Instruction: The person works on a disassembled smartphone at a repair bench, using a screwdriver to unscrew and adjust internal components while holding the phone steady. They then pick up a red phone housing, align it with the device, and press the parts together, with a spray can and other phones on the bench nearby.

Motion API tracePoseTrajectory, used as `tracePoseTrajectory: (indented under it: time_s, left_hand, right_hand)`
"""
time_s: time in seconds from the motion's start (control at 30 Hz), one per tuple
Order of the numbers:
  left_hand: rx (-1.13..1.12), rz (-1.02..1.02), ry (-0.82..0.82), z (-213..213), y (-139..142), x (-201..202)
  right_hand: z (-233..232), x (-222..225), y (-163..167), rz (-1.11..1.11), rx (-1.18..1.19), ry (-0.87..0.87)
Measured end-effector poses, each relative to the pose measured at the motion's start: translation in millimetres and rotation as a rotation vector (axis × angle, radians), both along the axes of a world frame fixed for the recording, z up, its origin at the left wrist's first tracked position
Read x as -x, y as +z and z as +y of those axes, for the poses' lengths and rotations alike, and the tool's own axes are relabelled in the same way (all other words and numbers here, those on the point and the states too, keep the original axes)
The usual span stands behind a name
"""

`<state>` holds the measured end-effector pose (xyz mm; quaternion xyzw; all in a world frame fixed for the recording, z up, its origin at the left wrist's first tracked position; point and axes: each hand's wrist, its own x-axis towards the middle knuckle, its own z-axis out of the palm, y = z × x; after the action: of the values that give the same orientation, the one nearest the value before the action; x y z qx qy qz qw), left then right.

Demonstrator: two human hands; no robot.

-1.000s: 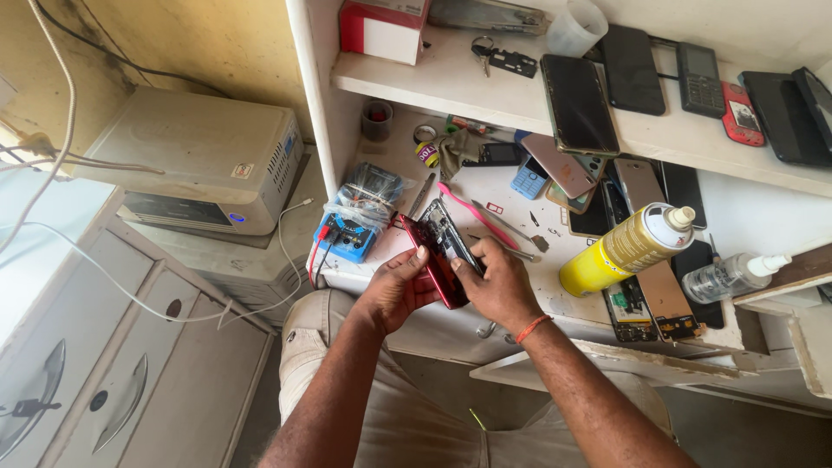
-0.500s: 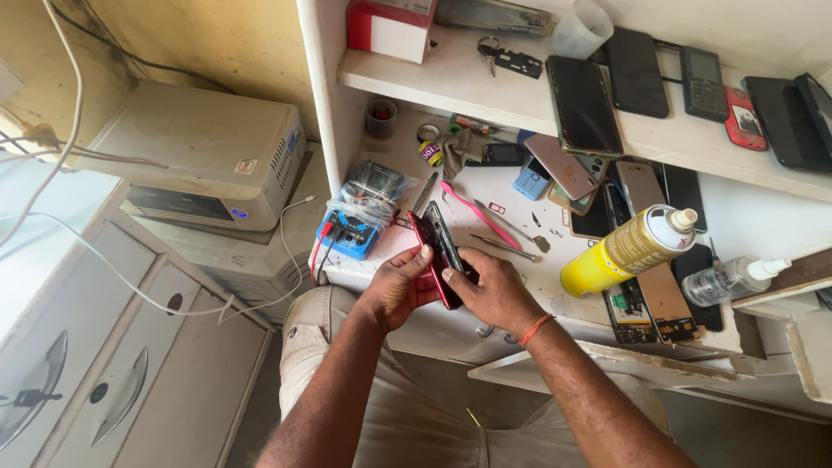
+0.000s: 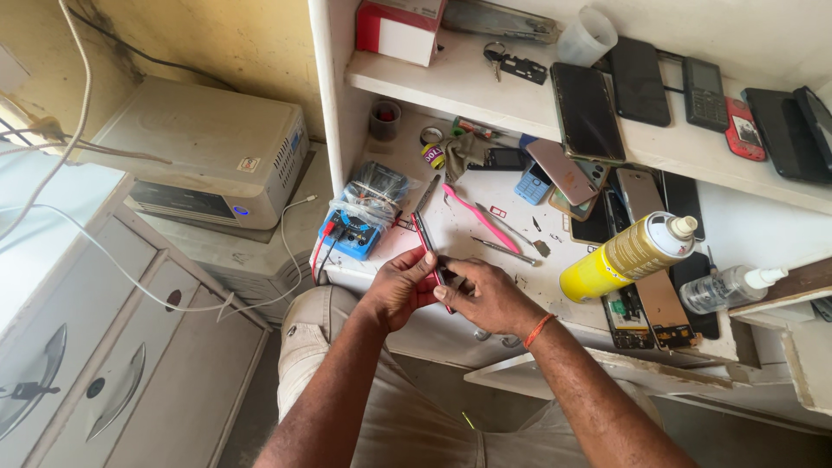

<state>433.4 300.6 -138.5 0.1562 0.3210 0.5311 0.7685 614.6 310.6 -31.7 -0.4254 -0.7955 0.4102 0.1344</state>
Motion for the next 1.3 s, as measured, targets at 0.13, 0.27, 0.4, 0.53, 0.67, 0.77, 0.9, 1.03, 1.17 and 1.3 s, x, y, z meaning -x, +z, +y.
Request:
tracePoseTrajectory:
  time_s: [0.13,0.27,0.4,0.53,0.67,0.77,0.9,1.03,1.17,1.3]
  left_hand:
    - [-0.009,0.003,0.006,0.8,-3.1,-0.4]
    - [-0.01,-0.014,0.018,1.3,-3.5,-0.8]
    - [-0.005,-0.008,0.029,0.5,-2.0,-1.2]
    - [-0.02,0.007,0.025,-2.0,2.1,-1.8]
    - [0.002,0.04,0.006,-3.0,9.3,-2.0]
    - [0.035,0.097,0.021,-3.7,13.2,-4.6]
    - [0.079,0.24,0.057,-0.1,15.5,-14.7]
    - [0.055,0.382,0.082,7.1,18.7,-23.3]
    - [0.106,0.394,-0.007,13.7,24.7,-20.5]
    - [0.123,0.381,0.001,18.1,27.5,-22.2]
  right_hand:
    - [0.3,-0.9,-4.1,-0.037,-0.091,0.002]
    - [-6.4,-0.2,-7.2,-0.084,-0.28,0.056]
    - [-17.1,4.2,-8.1,-0.137,-0.283,0.03]
    - [-26.3,11.0,-9.6,-0.151,-0.361,0.014]
    - [-27.1,15.9,-10.4,-0.183,-0.411,-0.004]
    - [-27.8,17.2,-11.2,-0.208,-0.426,0.0]
    - [-32.0,18.9,-14.1,-0.243,-0.511,0.023]
    - [-33.1,17.8,-14.9,-0.238,-0.477,-0.008]
    - [-30.2,14.7,-13.5,-0.211,-0.436,-0.026]
    - [-33.0,14.8,-15.4,-0.166,-0.588,-0.032]
